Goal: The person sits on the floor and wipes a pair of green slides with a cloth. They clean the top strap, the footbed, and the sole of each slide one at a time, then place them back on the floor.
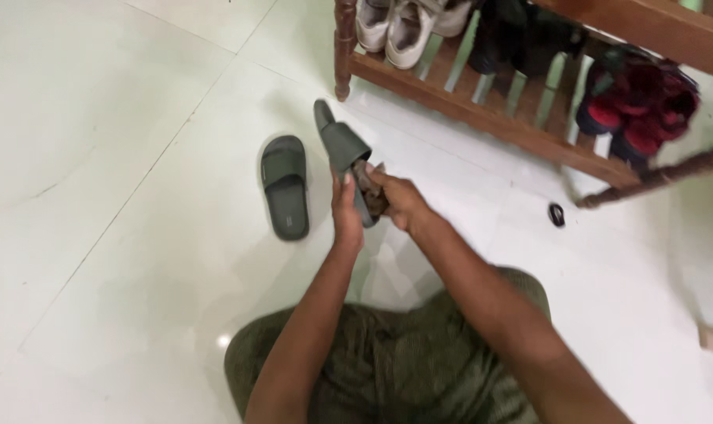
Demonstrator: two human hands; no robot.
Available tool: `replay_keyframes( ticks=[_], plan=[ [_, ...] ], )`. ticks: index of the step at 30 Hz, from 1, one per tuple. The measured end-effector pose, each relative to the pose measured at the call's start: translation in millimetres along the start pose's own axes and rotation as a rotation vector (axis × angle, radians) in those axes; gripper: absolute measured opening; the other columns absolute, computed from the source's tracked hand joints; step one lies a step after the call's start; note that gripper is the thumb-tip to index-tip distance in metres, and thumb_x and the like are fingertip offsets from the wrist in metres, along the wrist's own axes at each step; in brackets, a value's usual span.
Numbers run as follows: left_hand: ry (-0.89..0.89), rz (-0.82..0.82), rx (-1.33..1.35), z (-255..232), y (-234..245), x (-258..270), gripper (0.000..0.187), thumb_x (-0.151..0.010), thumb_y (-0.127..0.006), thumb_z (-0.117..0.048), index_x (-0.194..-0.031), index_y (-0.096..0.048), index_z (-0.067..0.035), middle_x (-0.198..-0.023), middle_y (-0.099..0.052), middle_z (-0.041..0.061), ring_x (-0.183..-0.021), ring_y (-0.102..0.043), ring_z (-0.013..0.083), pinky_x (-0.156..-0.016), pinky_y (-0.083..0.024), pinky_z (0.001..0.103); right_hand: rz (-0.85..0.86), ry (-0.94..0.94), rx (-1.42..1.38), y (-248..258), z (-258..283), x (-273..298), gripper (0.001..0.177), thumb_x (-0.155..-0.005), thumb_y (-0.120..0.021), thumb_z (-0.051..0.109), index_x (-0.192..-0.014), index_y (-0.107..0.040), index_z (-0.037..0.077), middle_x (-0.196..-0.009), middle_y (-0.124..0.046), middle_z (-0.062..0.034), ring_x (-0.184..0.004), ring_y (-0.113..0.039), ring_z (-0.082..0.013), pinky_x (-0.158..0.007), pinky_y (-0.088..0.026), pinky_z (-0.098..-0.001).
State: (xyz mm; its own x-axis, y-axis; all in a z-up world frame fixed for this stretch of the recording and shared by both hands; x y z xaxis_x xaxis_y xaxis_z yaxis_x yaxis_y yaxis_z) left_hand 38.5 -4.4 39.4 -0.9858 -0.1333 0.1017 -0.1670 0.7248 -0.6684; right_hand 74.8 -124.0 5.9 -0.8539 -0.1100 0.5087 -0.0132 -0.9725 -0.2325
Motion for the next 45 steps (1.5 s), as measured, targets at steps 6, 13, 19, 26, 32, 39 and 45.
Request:
replay_keyframes(
  ticks=[6, 13, 19, 26, 32, 39, 45],
  plan=[
    [-0.038, 0.059, -0.039, -23.2, -36.2, 24.5, 0.064, -0.105, -0.053, -0.038, -0.161, -0.035, -0.010, -0.160, -0.044, 0.008, -0.144, -0.044, 0.0230, -0.117, -0.035, 0.035, 0.064, 0.496, -0.238, 14.8, 89.5, 92.6, 0.037, -0.085, -0.066, -0.004, -0.121, -0.067, -0.001, -0.119, -0.070, -0.0169, -0.104, -0.071, -0.0275, -0.092, -0.061, -0.0391],
    [0.159, 0.143, 0.426, -5.5, -22.1, 28.1, 0.051, -0.108, -0.045, -0.040, -0.146, -0.051, -0.006, -0.136, -0.063, 0.010, -0.123, -0.061, 0.0246, -0.107, -0.049, 0.039, -0.004, 0.914, 0.824, -35.5, 117.4, 145.7, 0.045, -0.077, -0.071, -0.004, -0.122, -0.067, 0.006, -0.119, -0.070, -0.0169, -0.111, -0.070, -0.0288, -0.100, -0.055, -0.0376],
    [0.162, 0.160, 0.205, 8.3, 27.0, 16.4, 0.046, -0.113, -0.043, -0.032, -0.149, -0.049, -0.004, -0.135, -0.062, 0.013, -0.122, -0.061, 0.0252, -0.106, -0.049, 0.038, 0.178, 0.566, 0.869, -35.2, 41.6, 87.0, 0.055, -0.092, -0.066, 0.009, -0.145, -0.050, 0.007, -0.120, -0.072, -0.0180, -0.112, -0.069, -0.0271, -0.099, -0.052, -0.0374],
    [0.206, 0.086, 0.089, 23.5, 27.7, -6.9, 0.058, -0.106, -0.044, -0.030, -0.160, -0.034, -0.011, -0.145, -0.056, 0.008, -0.128, -0.058, 0.0213, -0.108, -0.047, 0.034, 0.062, 0.779, 0.663, -22.2, 46.4, 35.1, 0.067, -0.091, -0.060, 0.001, -0.152, -0.035, -0.005, -0.122, -0.066, -0.0240, -0.104, -0.067, -0.0343, -0.090, -0.053, -0.0394],
    [0.308, -0.033, 0.062, 53.9, 34.1, -11.9, 0.058, -0.107, -0.046, -0.035, -0.158, -0.039, -0.010, -0.144, -0.057, 0.007, -0.128, -0.057, 0.0196, -0.108, -0.046, 0.034, 0.122, 0.605, 0.602, -13.5, 38.0, -5.8, 0.044, -0.091, -0.053, -0.009, -0.134, -0.062, -0.004, -0.131, -0.061, -0.0204, -0.120, -0.063, -0.0310, -0.102, -0.051, -0.0366],
    [0.227, -0.103, 0.550, 72.5, 84.9, -50.6, 0.053, -0.110, -0.056, -0.045, -0.144, -0.047, -0.005, -0.125, -0.061, 0.013, -0.112, -0.061, 0.0279, -0.095, -0.054, 0.042, 0.319, 0.910, 0.876, -55.7, 38.9, 54.5, 0.060, -0.077, -0.060, -0.015, -0.132, -0.070, 0.007, -0.137, -0.064, -0.0155, -0.126, -0.058, -0.0333, -0.110, -0.043, -0.0442],
    [0.176, -0.027, 0.250, 56.6, 56.8, -44.7, 0.058, -0.108, -0.059, -0.037, -0.150, -0.042, -0.001, -0.135, -0.059, 0.013, -0.121, -0.059, 0.0274, -0.103, -0.051, 0.040, 0.081, 0.911, 0.907, -28.1, 56.8, 23.4, 0.059, -0.077, -0.066, -0.014, -0.132, -0.068, 0.008, -0.135, -0.066, -0.0148, -0.126, -0.060, -0.0332, -0.105, -0.049, -0.0384]
  ],
)
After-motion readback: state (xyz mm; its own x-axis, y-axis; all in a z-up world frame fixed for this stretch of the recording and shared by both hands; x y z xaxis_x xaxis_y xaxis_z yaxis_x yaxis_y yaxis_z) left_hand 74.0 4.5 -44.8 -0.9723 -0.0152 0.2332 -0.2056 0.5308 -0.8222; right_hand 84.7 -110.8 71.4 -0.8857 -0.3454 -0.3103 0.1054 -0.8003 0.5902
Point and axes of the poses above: each hand's wrist, its own x-axis away from the middle knuckle, its own y-axis out of the back of the hand, z = x × y, the point moved 9 cm from there along -x, towards the middle knuckle
